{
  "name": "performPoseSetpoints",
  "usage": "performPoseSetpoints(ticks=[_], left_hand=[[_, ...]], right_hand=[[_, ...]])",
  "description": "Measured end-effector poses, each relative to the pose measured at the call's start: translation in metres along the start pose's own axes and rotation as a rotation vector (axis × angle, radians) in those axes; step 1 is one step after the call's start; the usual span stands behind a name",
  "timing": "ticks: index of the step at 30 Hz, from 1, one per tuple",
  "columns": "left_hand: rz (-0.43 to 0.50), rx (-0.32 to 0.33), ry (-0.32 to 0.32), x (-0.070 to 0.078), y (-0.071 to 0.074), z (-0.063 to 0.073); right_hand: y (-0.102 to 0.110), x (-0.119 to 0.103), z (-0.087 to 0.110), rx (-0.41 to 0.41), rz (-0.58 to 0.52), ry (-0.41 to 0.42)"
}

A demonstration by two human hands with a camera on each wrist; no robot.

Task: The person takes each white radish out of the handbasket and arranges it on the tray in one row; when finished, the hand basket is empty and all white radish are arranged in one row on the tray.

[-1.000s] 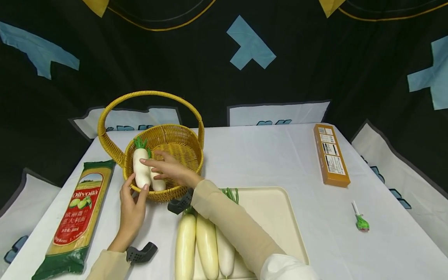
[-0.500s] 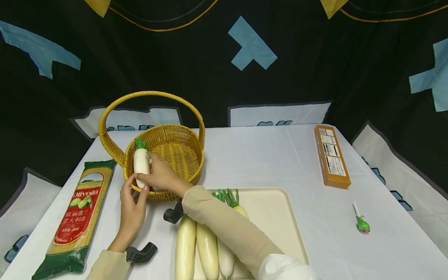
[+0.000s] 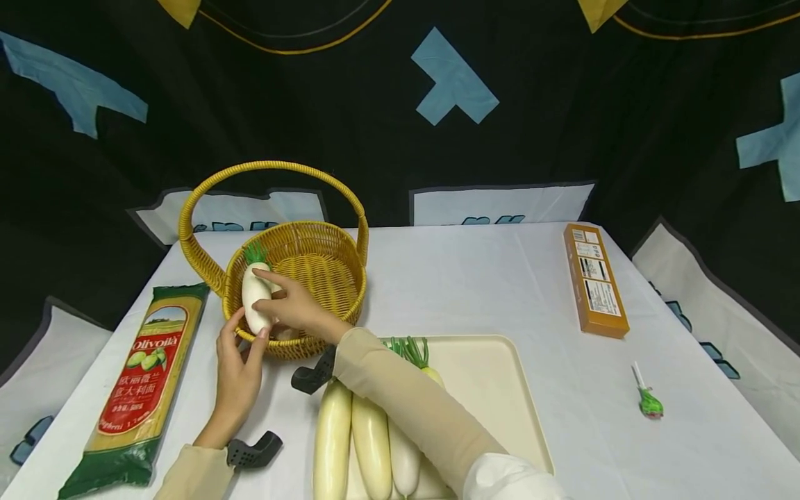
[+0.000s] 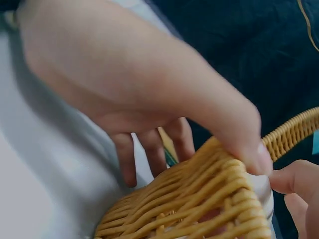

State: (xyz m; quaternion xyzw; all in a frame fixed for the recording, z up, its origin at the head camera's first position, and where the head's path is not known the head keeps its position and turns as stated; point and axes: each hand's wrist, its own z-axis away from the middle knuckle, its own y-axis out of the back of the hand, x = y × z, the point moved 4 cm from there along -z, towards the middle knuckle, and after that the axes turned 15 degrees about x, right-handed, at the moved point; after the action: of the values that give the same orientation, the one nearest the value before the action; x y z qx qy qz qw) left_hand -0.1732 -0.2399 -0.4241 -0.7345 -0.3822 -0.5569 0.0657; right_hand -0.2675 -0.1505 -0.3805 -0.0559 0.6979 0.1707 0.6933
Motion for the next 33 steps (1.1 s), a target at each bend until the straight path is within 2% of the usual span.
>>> performPoseSetpoints(ticks=[7, 18, 27, 33], left_hand=[[0.036, -0.005, 0.023, -0.001, -0.001, 0.001], [0.043, -0.006, 0.034, -0.001, -0.003, 0.002], [0.051, -0.016, 0.016, -0.002, -0.002, 0.000], [0.035, -0.011, 0.030, -0.002, 0.000, -0.001]], right_hand=[[0.002, 0.008, 0.000, -0.011, -0.115, -0.124], [0.017, 0.008, 0.005, 0.047, -0.265, -0.143], [0.035, 0.000, 0.022, -0.054, -0.362, -0.120], [0.057, -0.003, 0.041, -0.129, -0.371, -0.091]])
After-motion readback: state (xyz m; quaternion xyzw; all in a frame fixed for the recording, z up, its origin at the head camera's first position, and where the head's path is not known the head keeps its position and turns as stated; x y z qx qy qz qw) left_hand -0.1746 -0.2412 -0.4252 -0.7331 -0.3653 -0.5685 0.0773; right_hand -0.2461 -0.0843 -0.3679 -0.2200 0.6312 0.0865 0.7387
